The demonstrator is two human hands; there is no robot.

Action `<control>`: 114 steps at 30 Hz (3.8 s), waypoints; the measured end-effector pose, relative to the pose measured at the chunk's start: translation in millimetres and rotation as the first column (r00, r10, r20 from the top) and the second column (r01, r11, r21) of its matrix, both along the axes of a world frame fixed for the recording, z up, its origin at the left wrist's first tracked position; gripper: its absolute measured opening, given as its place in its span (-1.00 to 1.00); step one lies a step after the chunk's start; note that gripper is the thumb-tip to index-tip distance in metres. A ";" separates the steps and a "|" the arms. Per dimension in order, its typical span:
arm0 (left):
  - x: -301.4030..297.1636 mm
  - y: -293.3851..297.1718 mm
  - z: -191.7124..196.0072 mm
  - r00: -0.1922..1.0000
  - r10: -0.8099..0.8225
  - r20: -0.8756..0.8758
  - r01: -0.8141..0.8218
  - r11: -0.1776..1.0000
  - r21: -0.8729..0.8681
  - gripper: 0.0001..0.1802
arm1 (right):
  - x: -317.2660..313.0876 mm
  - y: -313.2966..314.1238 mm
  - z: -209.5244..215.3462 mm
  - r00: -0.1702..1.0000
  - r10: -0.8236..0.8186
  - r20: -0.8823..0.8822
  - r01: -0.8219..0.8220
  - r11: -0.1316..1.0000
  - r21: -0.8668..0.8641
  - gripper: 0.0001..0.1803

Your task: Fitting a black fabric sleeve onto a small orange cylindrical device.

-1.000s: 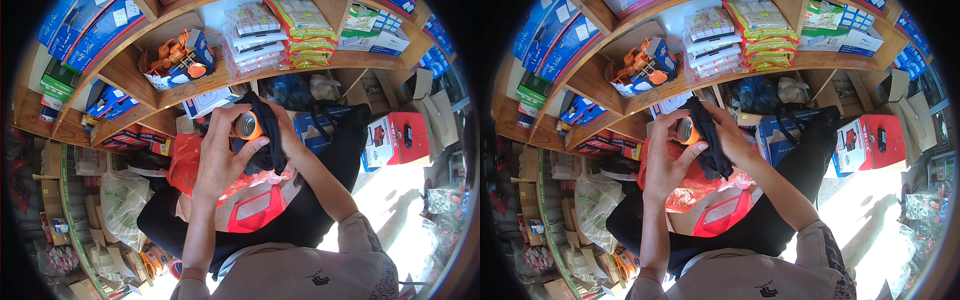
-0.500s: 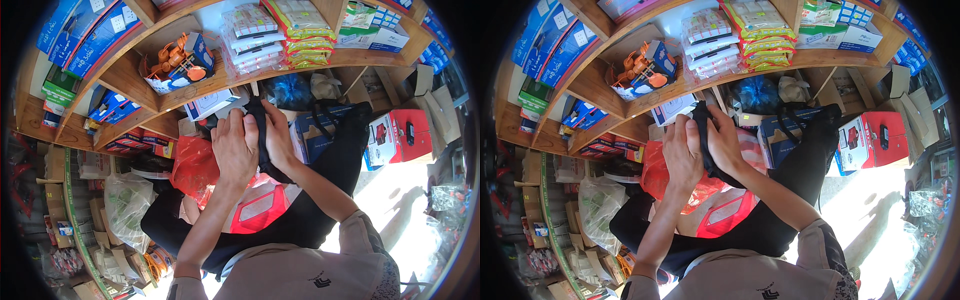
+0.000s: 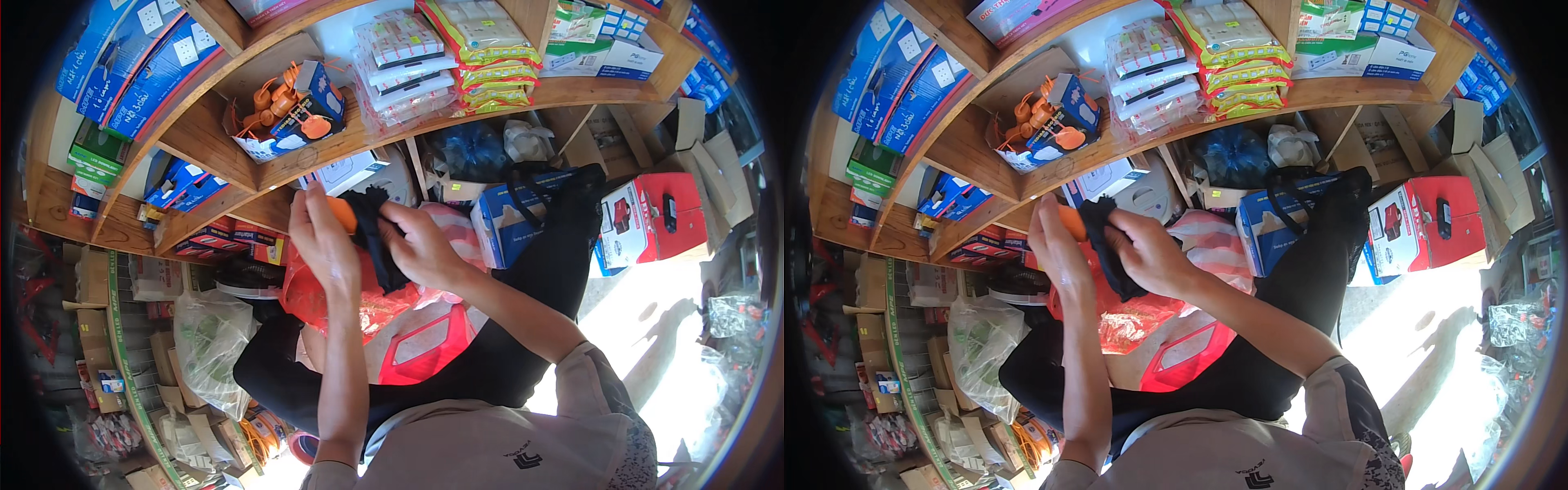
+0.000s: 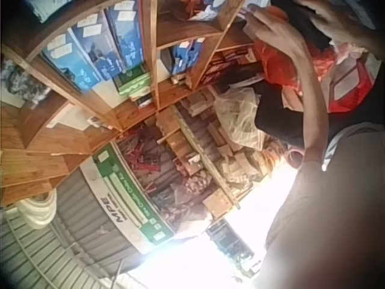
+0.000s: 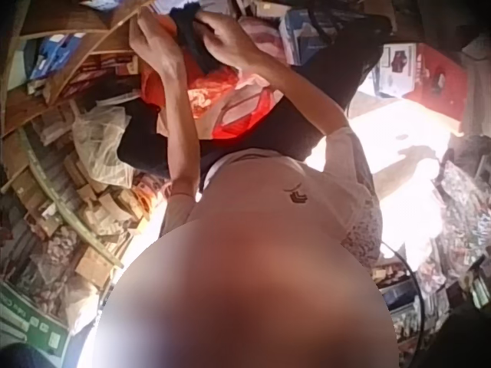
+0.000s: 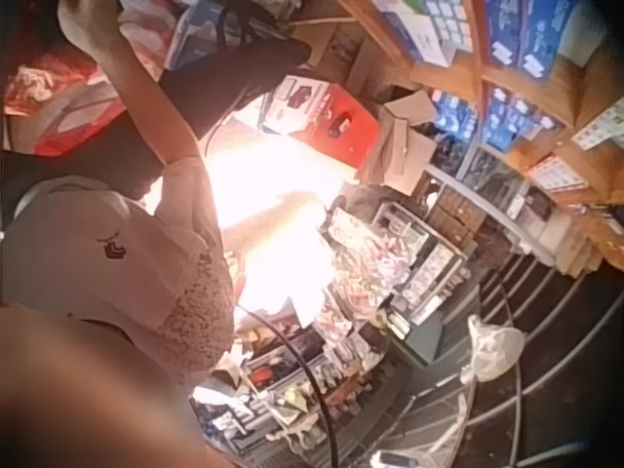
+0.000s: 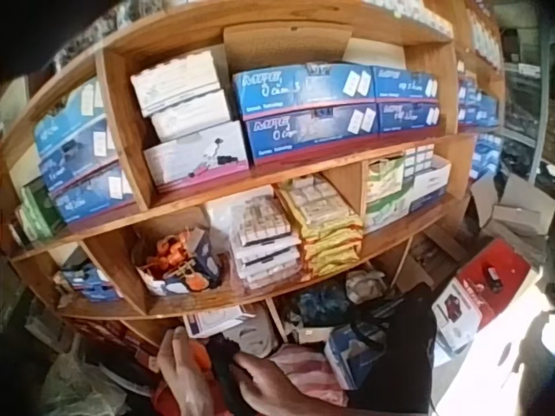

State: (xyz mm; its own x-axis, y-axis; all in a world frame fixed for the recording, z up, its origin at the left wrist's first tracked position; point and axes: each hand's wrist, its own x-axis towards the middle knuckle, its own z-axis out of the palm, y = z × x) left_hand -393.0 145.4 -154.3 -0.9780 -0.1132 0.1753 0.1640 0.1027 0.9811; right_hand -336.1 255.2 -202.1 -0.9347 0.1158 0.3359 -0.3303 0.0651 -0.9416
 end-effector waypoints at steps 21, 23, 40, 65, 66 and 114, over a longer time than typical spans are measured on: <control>5.7 12.1 19.4 0.971 -0.183 -0.152 0.221 0.930 0.295 -0.52 | 6.6 7.0 22.1 0.951 0.239 0.193 -0.184 0.946 -0.266 -0.77; -4.4 -3.3 31.5 0.964 -0.264 -0.025 0.247 0.863 0.441 -0.48 | 11.0 12.9 24.4 0.914 0.293 0.280 -0.236 0.946 -0.222 -0.78; 27.7 -22.1 -4.5 0.815 -0.579 -0.015 0.578 0.811 0.094 -0.05 | 5.3 -3.7 -2.5 0.995 0.052 -0.085 -0.052 0.999 0.005 -0.68; 32.1 -55.0 2.1 0.782 -0.587 0.209 0.559 0.809 0.183 -0.72 | 6.9 11.5 7.5 0.975 -0.037 -0.218 0.082 0.976 0.200 -0.44; 32.4 -51.0 1.2 0.780 -0.589 0.209 0.561 0.808 0.181 -0.72 | 6.9 11.4 7.4 0.975 -0.040 -0.219 0.085 0.976 0.199 -0.44; 1.4 -45.8 7.3 0.801 -0.563 0.204 0.542 0.827 0.152 -0.57 | -2.8 39.7 20.2 0.956 -0.119 -0.266 0.199 0.933 0.298 -0.51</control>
